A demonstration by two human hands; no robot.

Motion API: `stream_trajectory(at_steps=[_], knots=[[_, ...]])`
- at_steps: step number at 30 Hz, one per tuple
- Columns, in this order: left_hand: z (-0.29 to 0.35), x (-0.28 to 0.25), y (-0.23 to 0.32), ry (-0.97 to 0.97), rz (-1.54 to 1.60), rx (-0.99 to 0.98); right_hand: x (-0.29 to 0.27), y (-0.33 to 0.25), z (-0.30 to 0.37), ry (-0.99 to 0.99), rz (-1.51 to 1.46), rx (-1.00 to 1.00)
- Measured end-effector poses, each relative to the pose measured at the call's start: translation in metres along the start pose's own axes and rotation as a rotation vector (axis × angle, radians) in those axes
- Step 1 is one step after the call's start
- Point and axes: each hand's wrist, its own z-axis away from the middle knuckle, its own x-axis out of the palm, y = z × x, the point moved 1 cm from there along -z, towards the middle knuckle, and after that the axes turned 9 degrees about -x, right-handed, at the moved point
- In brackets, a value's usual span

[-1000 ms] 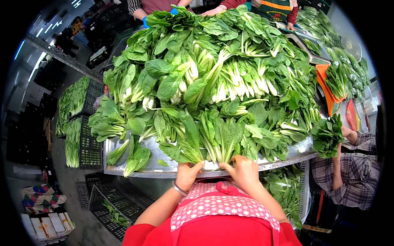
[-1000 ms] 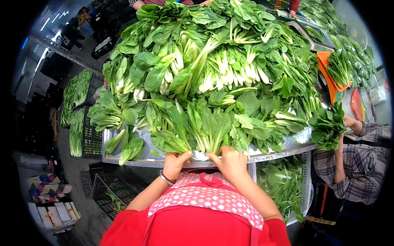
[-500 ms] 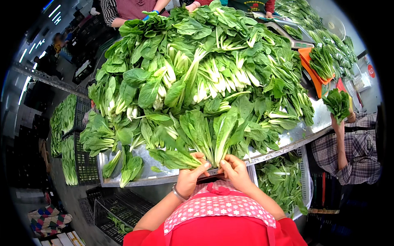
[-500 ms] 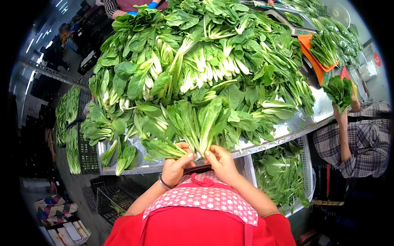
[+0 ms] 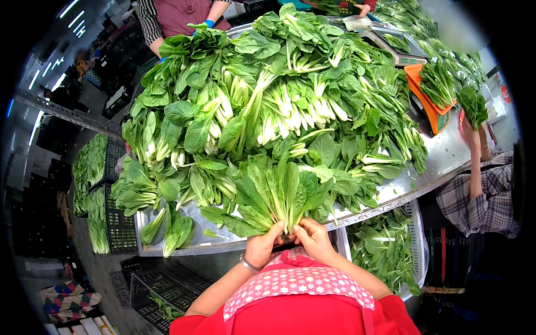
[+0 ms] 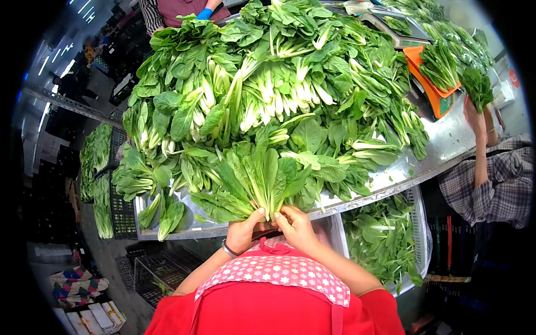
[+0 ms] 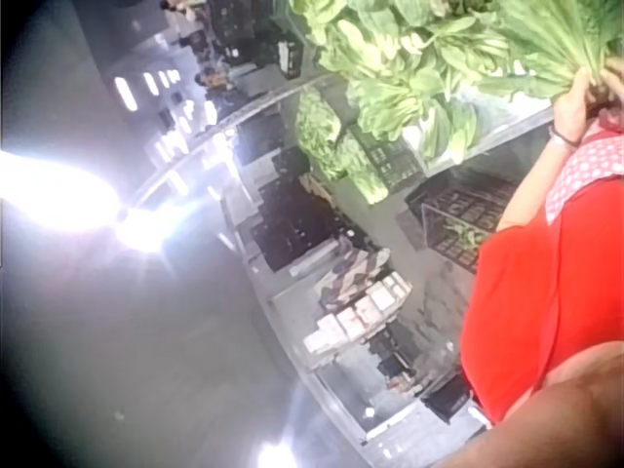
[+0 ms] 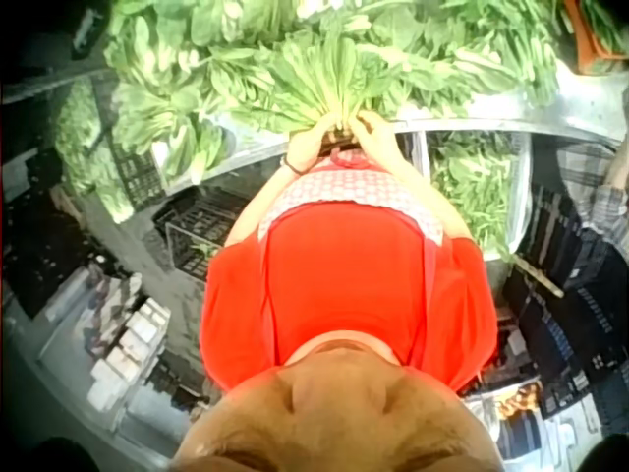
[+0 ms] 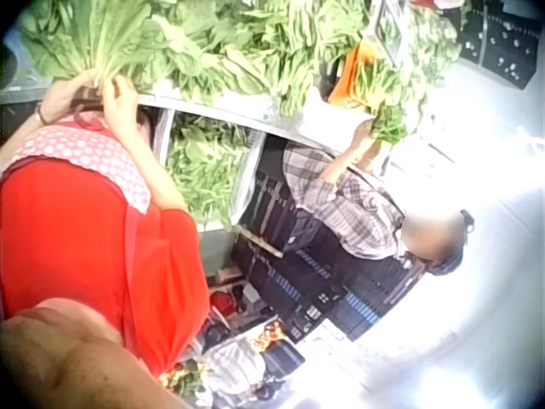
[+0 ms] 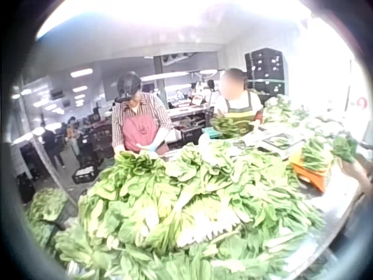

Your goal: The person sorts and cleans leafy green vegetables at a stainless steel table. They pick up bunches of greens, remove unwanted leaves or stems by hand, and place the cleaned vegetables into a white basket. Other workers are visible in the background performing similar tasks.

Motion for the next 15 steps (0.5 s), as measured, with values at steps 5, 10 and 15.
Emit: stream_trajectory(at_steps=[5, 10, 15], knots=[[-0.004, -0.001, -0.002, 0.044, 0.109, 0.004, 0.001, -0.008, -0.002, 0.063, 0.017, -0.098], [-0.009, -0.031, -0.001, 0.233, -0.116, -0.037, -0.009, 0.007, -0.002, 0.098, 0.305, -0.204], [-0.02, -0.06, -0.005, 0.26, 0.024, 0.071, -0.001, -0.011, -0.005, 0.181, 0.015, -0.07]])
